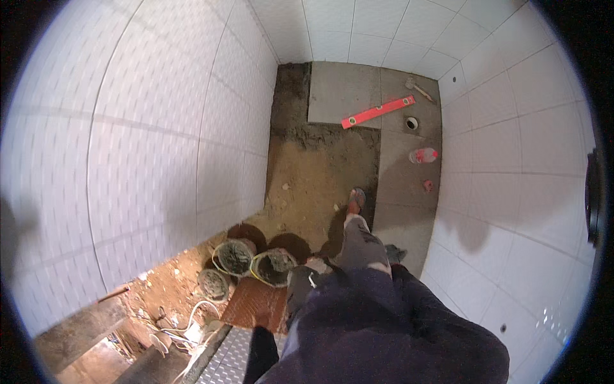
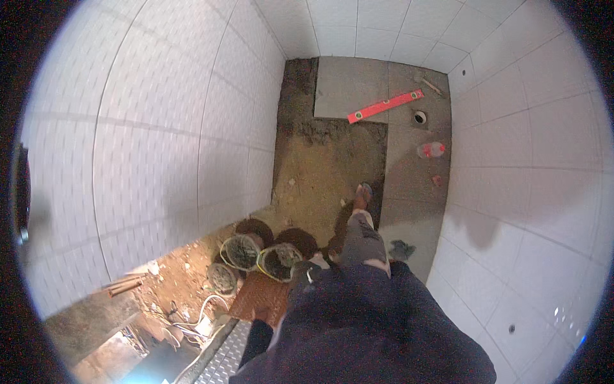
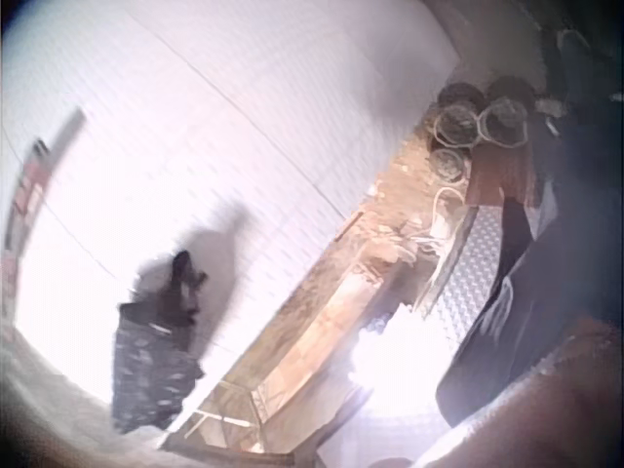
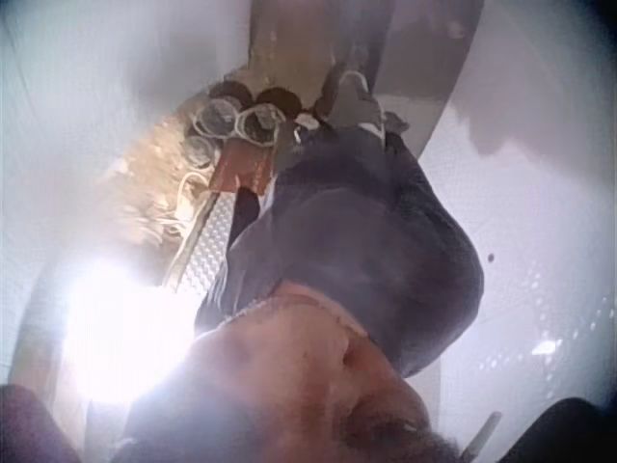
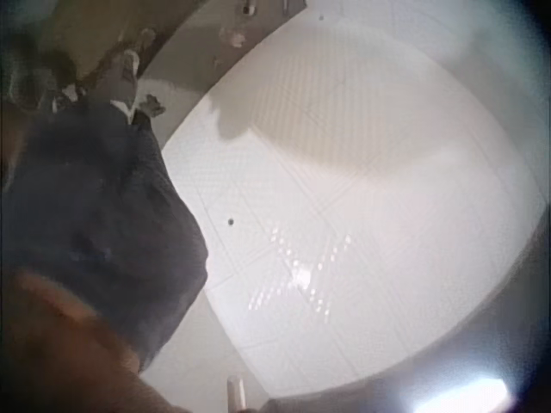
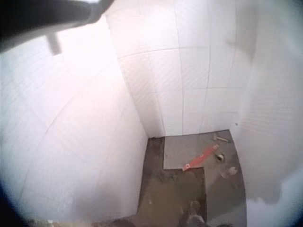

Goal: The person spreads cement on the floor using a trowel and levels it with a spirit level. They measure the floor area and a tile with a tape measure, marking the tile with a pencil. Finally, they carry the tile to a cutting station and place it on a manual tile cutter.

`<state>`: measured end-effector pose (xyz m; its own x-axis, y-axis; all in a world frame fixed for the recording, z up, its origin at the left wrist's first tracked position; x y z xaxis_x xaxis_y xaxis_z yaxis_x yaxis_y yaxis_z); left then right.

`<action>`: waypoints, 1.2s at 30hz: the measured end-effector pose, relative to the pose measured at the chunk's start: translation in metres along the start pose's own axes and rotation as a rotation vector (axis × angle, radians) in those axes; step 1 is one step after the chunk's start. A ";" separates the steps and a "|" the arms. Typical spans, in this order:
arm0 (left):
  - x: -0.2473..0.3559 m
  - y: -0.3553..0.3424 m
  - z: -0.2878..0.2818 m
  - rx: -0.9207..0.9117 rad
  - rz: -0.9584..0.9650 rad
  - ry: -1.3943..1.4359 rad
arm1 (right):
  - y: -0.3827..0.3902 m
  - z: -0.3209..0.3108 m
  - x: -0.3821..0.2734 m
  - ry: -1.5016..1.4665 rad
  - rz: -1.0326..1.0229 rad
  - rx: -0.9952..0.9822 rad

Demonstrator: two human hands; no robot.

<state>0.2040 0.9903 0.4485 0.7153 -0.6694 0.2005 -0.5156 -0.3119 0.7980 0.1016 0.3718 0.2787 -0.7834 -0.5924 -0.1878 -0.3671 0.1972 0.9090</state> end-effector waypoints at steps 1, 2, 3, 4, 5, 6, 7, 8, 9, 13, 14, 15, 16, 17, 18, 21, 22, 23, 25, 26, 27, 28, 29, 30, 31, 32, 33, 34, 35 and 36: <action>0.013 0.020 0.016 -0.005 -0.032 0.072 | -0.024 -0.014 0.005 0.047 -0.044 0.009; 0.042 0.028 0.027 -0.033 -0.031 0.097 | -0.048 -0.019 0.027 0.084 -0.064 0.045; 0.078 0.030 0.041 -0.075 -0.024 0.115 | -0.077 -0.025 0.048 0.177 -0.106 0.110; 0.115 0.030 0.053 -0.127 -0.019 0.125 | -0.110 -0.031 0.065 0.313 -0.132 0.154; 0.156 0.024 0.067 -0.204 -0.018 0.123 | -0.157 -0.026 0.100 0.342 0.033 -0.012; 0.203 0.015 0.082 -0.277 -0.019 0.108 | -0.181 -0.029 0.083 0.571 -0.190 -0.050; 0.253 0.004 0.100 -0.331 -0.032 0.098 | -0.179 -0.095 0.051 0.094 0.029 0.059; 0.304 -0.015 0.128 -0.468 -0.044 0.055 | -0.227 -0.067 0.101 0.346 -0.087 0.041; 0.336 -0.032 0.151 -0.507 -0.072 -0.039 | -0.249 -0.084 0.091 0.318 -0.078 0.067; 0.344 -0.123 0.255 -0.582 -0.037 -0.690 | -0.382 -0.081 0.158 0.780 -0.046 -0.096; 0.326 -0.156 0.269 -0.434 -0.019 -0.720 | -0.407 -0.072 0.166 0.793 -0.030 -0.130; 0.308 -0.186 0.280 -0.279 0.000 -0.739 | -0.426 -0.078 0.174 0.667 0.053 -0.066; 0.321 -0.203 0.289 -0.293 0.018 -0.742 | -0.442 -0.088 0.185 0.565 0.129 -0.002; 0.355 -0.209 0.286 -0.305 0.043 -0.740 | -0.456 -0.094 0.202 0.513 0.184 0.047; 0.378 -0.220 0.283 -0.311 0.071 -0.749 | -0.465 -0.096 0.219 0.465 0.244 0.093; 0.366 -0.257 0.273 -0.358 0.174 -0.631 | -0.509 -0.109 0.238 0.373 0.356 0.192; 0.374 -0.272 0.276 -0.389 0.150 -0.619 | -0.514 -0.108 0.253 0.347 0.405 0.220; 0.384 -0.277 0.277 -0.399 0.119 -0.592 | -0.528 -0.104 0.262 0.322 0.430 0.246; 0.404 -0.291 0.282 -0.401 0.065 -0.537 | -0.563 -0.066 0.272 0.279 0.467 0.269; 0.415 -0.288 0.282 -0.379 0.023 -0.500 | -0.583 -0.042 0.267 0.258 0.466 0.257; 0.424 -0.287 0.283 -0.358 -0.018 -0.465 | -0.602 -0.015 0.268 0.242 0.466 0.248; 0.433 -0.293 0.284 -0.345 -0.049 -0.437 | -0.607 0.003 0.272 0.223 0.490 0.247; 0.438 -0.298 0.285 -0.334 -0.080 -0.400 | -0.610 0.014 0.275 0.211 0.509 0.249; 0.439 -0.303 0.284 -0.322 -0.111 -0.359 | -0.615 0.025 0.278 0.203 0.520 0.249; 0.438 -0.307 0.285 -0.351 -0.151 -0.278 | -0.617 0.031 0.284 0.195 0.530 0.248; 0.439 -0.313 0.284 -0.357 -0.137 -0.301 | -0.621 0.039 0.286 0.179 0.530 0.249; 0.435 -0.316 0.281 -0.363 -0.129 -0.321 | -0.624 0.043 0.288 0.170 0.531 0.253; 0.435 -0.316 0.280 -0.369 -0.118 -0.342 | -0.626 0.046 0.291 0.158 0.527 0.255; 0.434 -0.315 0.280 -0.356 -0.149 -0.320 | -0.627 0.049 0.293 0.146 0.524 0.253; 0.435 -0.313 0.282 -0.343 -0.177 -0.296 | -0.627 0.046 0.296 0.140 0.520 0.263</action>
<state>0.5431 0.6062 0.1258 0.5876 -0.8046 -0.0854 -0.1777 -0.2313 0.9565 0.0766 0.1086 -0.3642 -0.8264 -0.4602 0.3243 -0.0788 0.6649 0.7427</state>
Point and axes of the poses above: each hand's wrist, its own y-axis away from the middle knuckle, its own z-axis out of the palm, x = y × z, the point moved 9 cm from there along -y, towards the middle knuckle
